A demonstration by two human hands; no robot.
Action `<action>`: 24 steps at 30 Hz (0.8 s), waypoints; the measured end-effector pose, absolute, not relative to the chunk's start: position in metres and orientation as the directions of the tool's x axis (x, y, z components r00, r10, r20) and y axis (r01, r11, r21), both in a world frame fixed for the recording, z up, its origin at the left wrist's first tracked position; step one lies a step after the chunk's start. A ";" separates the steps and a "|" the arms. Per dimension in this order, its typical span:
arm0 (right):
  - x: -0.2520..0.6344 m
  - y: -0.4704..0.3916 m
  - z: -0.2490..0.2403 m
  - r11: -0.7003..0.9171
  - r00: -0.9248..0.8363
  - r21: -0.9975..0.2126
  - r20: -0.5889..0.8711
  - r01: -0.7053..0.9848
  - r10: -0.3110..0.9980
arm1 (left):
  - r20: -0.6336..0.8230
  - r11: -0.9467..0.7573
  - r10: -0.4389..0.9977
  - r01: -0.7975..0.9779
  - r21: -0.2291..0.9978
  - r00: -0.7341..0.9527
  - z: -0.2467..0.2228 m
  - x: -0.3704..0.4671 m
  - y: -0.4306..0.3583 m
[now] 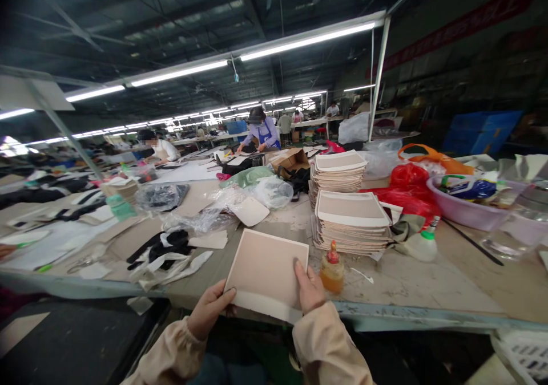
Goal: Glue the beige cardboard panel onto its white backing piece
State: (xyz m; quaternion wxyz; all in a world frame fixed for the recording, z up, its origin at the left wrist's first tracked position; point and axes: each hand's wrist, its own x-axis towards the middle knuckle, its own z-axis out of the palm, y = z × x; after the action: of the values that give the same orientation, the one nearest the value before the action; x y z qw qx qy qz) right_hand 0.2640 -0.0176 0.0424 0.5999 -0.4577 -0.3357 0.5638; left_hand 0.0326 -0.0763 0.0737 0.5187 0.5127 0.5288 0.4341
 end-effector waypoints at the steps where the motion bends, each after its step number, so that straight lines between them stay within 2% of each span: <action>1: 0.263 -0.018 0.041 -0.056 0.128 -0.928 -0.110 -0.370 0.986 | -0.096 0.091 0.994 0.090 0.992 0.049 0.074 0.033 -0.076; 10: 0.269 -0.012 0.032 -0.028 0.102 -0.967 -0.056 -0.253 0.993 | -0.108 0.107 0.994 -0.016 0.994 -0.014 0.075 0.038 -0.074; 17: 0.271 -0.008 0.025 0.002 0.121 -0.995 -0.011 -0.103 0.993 | -0.126 0.102 0.988 -0.225 0.969 -0.092 0.072 0.041 -0.070; 24: 0.253 -0.019 0.012 0.032 0.038 -0.999 0.034 0.044 0.999 | -0.208 0.112 0.957 -0.405 0.907 -0.201 0.085 0.050 -0.064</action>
State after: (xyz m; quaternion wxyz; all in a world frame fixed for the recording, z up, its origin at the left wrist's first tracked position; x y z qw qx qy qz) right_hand 0.2529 -0.0193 0.0120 0.5068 -0.5122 -0.5090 0.4708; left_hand 0.0501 -0.0635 0.0845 0.5647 0.2835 0.4869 0.6030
